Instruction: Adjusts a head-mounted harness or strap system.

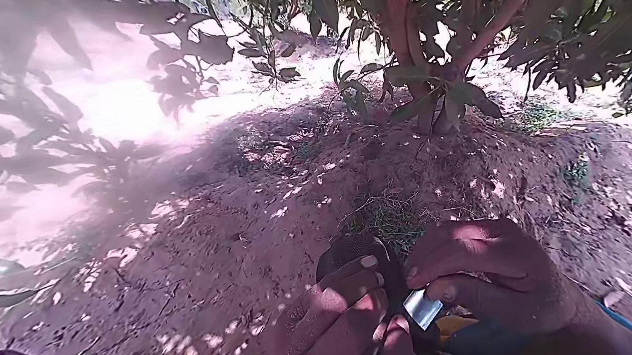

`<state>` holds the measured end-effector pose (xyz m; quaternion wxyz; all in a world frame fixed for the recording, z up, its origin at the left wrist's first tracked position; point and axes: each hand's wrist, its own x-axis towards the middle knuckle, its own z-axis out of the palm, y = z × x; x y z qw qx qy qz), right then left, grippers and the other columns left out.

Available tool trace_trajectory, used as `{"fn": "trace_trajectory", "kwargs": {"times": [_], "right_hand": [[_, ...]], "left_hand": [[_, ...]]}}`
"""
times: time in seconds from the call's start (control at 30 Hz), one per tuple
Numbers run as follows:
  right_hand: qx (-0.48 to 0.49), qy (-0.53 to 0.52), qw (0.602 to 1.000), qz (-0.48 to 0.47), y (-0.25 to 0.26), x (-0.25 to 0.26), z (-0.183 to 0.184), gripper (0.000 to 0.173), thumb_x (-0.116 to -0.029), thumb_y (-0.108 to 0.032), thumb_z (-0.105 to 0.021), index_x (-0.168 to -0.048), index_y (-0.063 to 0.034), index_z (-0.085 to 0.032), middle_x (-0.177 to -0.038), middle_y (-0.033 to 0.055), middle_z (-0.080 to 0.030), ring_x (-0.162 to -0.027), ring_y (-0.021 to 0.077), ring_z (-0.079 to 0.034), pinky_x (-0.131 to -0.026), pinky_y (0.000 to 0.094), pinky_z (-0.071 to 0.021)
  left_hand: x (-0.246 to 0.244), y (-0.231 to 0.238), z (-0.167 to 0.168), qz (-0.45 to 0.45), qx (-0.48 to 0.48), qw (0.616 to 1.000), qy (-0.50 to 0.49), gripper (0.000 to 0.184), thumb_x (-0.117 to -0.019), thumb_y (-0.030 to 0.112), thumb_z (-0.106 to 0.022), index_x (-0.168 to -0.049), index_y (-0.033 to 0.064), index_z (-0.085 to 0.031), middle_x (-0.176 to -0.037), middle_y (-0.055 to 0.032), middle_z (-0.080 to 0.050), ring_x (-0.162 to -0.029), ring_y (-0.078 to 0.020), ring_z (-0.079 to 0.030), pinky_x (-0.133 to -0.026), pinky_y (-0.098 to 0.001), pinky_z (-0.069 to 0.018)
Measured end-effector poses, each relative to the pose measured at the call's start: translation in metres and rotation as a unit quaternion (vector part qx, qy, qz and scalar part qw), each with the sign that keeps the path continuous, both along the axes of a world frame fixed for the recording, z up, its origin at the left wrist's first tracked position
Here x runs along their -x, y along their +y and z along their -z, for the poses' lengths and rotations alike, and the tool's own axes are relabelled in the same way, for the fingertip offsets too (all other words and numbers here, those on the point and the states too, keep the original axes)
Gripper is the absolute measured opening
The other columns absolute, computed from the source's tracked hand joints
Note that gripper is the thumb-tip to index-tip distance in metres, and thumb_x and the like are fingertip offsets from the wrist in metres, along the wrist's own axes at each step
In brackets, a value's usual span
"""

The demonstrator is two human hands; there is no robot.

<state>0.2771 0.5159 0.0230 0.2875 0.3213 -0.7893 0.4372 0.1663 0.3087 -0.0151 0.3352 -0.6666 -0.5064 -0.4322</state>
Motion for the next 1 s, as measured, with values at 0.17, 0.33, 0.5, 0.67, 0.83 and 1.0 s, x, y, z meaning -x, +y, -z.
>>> {"fn": "trace_trajectory", "kwargs": {"times": [0.17,0.33,0.5,0.67,0.83,1.0], "right_hand": [[-0.006,-0.042,0.998,-0.056,0.002,-0.001,-0.003,0.023,-0.1073,-0.014,-0.054,-0.113,0.0018,-0.069,-0.106,0.0123,-0.070,-0.105,0.0082,-0.066,-0.093,0.0195,-0.0540],[0.003,-0.050,0.995,-0.085,0.001,0.005,-0.003,0.019,-0.1041,-0.016,-0.061,-0.109,0.0007,-0.068,-0.105,0.0105,-0.066,-0.106,0.0064,-0.063,-0.093,0.0169,-0.0520],[0.002,-0.031,0.995,-0.091,0.003,0.011,-0.001,0.020,-0.1026,-0.017,-0.064,-0.115,-0.0011,-0.067,-0.105,0.0088,-0.066,-0.105,0.0042,-0.062,-0.093,0.0144,-0.0508],[-0.034,-0.014,0.999,-0.037,0.001,0.012,-0.001,0.019,-0.1006,-0.012,-0.064,-0.117,-0.0039,-0.070,-0.100,0.0109,-0.063,-0.100,0.0052,-0.060,-0.090,0.0121,-0.0485],[0.003,0.024,0.999,-0.025,-0.001,0.019,0.001,0.013,-0.1012,-0.012,-0.064,-0.109,-0.0026,-0.065,-0.105,0.0078,-0.067,-0.108,0.0044,-0.062,-0.097,0.0152,-0.0494],[0.034,0.071,0.997,0.014,-0.008,0.025,0.009,0.010,-0.1010,-0.013,-0.065,-0.103,-0.0037,-0.064,-0.104,0.0071,-0.068,-0.106,0.0049,-0.065,-0.094,0.0159,-0.0528]], "left_hand": [[0.001,-0.002,0.001,0.023,0.009,0.999,-0.039,0.003,-0.1018,0.010,-0.058,-0.104,0.0103,-0.056,-0.109,-0.0039,-0.057,-0.114,-0.0109,-0.060,-0.106,-0.0293,-0.0483],[0.000,0.001,0.004,0.038,-0.002,0.993,-0.110,0.001,-0.1039,0.013,-0.056,-0.103,0.0122,-0.055,-0.107,-0.0014,-0.059,-0.107,-0.0081,-0.063,-0.098,-0.0256,-0.0540],[0.000,0.003,0.003,0.064,-0.006,0.986,-0.156,0.008,-0.1053,0.020,-0.056,-0.103,0.0123,-0.055,-0.103,-0.0001,-0.062,-0.103,-0.0066,-0.065,-0.094,-0.0236,-0.0555],[-0.003,0.007,0.001,0.075,0.005,0.968,-0.241,0.014,-0.1045,0.027,-0.059,-0.111,0.0142,-0.059,-0.103,0.0049,-0.067,-0.101,-0.0002,-0.066,-0.091,-0.0174,-0.0545],[0.000,0.009,-0.005,0.075,-0.001,0.962,-0.263,0.011,-0.1035,0.025,-0.060,-0.110,0.0161,-0.062,-0.106,0.0085,-0.067,-0.102,0.0023,-0.064,-0.089,-0.0151,-0.0529],[-0.001,0.008,-0.008,0.045,-0.009,0.959,-0.280,0.010,-0.1013,0.026,-0.064,-0.107,0.0171,-0.063,-0.103,0.0109,-0.068,-0.101,0.0042,-0.065,-0.088,-0.0130,-0.0536]]}}
